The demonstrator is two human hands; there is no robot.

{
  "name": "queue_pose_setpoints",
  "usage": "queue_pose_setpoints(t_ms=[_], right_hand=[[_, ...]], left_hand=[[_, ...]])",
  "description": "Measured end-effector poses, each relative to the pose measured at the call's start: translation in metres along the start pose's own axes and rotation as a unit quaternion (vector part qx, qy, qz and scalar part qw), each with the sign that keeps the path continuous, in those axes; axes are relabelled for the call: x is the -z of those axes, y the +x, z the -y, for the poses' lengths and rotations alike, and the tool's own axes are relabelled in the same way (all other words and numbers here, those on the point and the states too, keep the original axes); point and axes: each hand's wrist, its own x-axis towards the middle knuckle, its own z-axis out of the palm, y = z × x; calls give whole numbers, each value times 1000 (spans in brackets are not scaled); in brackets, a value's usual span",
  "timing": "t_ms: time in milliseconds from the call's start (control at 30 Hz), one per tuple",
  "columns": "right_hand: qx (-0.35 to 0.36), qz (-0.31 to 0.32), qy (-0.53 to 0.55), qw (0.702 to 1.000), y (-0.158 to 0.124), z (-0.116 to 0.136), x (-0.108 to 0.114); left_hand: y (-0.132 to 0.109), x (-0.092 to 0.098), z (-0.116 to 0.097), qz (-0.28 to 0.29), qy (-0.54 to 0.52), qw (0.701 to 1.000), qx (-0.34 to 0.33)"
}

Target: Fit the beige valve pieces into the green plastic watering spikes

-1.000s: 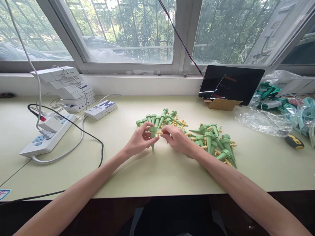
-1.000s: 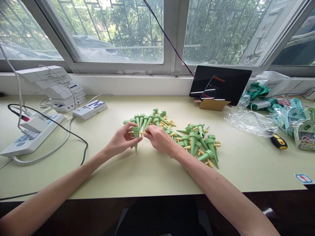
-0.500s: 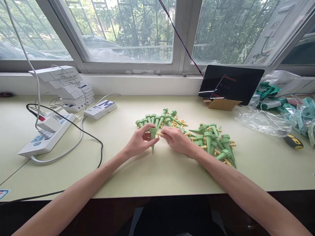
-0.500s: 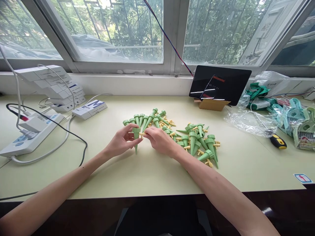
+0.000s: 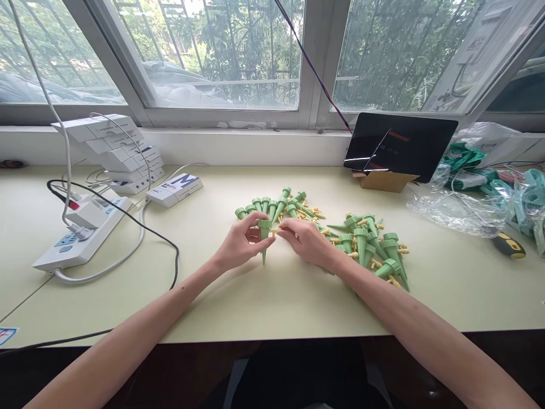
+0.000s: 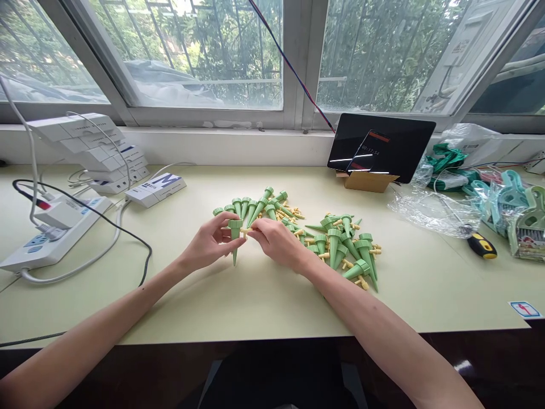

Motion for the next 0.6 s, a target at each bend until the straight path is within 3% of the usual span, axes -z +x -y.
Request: queue_pose_setpoints(t_ms=[600], right_hand=[[8, 8, 0, 1000, -1, -1, -1]], left_hand=[[-2, -3, 3, -1, 61, 998, -24]])
